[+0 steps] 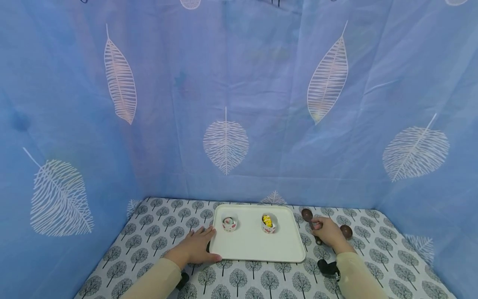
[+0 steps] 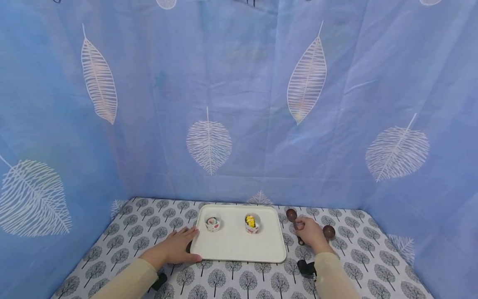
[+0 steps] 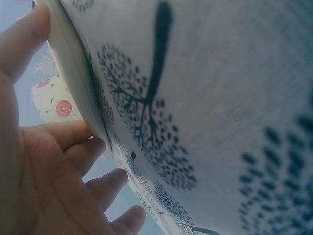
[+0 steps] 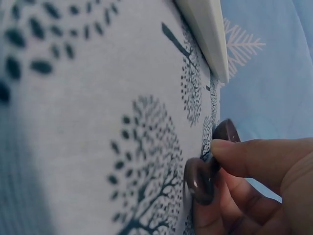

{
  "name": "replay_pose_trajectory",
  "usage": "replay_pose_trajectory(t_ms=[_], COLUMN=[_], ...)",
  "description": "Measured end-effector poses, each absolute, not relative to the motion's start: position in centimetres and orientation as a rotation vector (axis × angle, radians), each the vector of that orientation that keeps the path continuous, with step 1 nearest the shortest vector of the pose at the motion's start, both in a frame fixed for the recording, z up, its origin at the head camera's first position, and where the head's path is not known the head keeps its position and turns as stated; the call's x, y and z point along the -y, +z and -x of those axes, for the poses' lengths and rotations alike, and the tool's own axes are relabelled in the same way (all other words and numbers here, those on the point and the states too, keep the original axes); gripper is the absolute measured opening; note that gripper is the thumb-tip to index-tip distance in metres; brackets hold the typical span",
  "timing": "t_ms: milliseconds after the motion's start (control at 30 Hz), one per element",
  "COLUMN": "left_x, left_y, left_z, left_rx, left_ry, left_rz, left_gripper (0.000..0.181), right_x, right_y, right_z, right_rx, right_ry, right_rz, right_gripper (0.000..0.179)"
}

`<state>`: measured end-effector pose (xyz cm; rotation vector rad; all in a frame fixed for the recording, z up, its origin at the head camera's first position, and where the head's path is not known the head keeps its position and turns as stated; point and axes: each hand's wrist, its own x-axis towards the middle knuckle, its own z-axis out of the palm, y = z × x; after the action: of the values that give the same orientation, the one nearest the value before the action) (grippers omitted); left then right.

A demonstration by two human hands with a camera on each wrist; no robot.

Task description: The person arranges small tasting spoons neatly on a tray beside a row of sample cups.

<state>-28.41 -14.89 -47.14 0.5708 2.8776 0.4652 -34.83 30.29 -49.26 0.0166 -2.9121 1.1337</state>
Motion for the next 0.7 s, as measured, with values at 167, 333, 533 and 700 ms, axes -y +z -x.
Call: replay_pose_trajectory(t_ms=[167, 333, 533, 700], left_x=[14.9, 14.8, 14.8, 14.8], left_y=[-46.9, -46.9, -46.8, -46.7], left_z=[28.2, 28.2, 28.1, 28.1], left_rx=[-2.879, -2.89, -2.889, -2.889], left_ry=[0.477, 0.468, 0.464, 0.463], left_rz=[-0.592, -0.591, -0.595, -0.593], left_gripper=[0.096, 0.096, 0.095, 0.094], right_x=[-30.5, -30.6, -30.5, -30.7], right_y=[-49.3, -49.1, -48.8, -48.5], right_z=[34.8, 34.6, 34.2, 33.8], right_rx=[2.903, 2.908, 2.908, 2.903], right_ry=[1.182, 1.194, 1.272, 1.256], right_rz=[-0.019, -0.016, 0.017, 0.003], right_gripper=[0.044, 0.043, 0.044, 0.044])
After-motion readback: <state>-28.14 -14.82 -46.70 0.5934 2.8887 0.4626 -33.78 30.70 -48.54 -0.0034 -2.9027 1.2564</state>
